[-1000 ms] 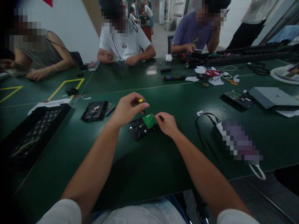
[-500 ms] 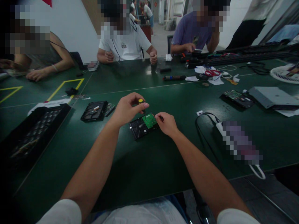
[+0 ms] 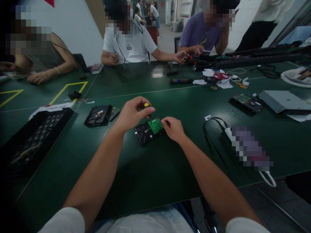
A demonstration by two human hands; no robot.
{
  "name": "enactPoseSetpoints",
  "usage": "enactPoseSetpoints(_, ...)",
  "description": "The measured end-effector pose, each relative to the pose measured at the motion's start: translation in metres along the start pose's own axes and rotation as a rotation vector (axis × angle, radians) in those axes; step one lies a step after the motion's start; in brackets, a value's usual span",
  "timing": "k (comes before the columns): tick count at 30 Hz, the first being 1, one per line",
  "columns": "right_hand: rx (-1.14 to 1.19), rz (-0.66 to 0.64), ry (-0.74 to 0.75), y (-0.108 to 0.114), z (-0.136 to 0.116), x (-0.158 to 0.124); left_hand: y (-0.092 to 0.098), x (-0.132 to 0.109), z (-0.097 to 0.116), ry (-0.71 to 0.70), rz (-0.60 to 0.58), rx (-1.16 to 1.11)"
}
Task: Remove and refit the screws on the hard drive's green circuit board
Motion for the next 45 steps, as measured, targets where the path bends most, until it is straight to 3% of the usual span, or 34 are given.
enactPoseSetpoints(45, -0.029, -0.002, 0.013, 0.0, 0.0012, 0.0005, -0.0013, -0.0005, 0.0016, -0.01, -0.039, 0.011)
Point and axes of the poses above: each hand's wrist, its own x-axis towards the middle knuckle, its own y-axis out of the back of the hand, z = x × y, the point moved 7 cm from there along x, towards the middle knuckle, and after that the axes turned 10 degrees about x, right-handed, at the moved point
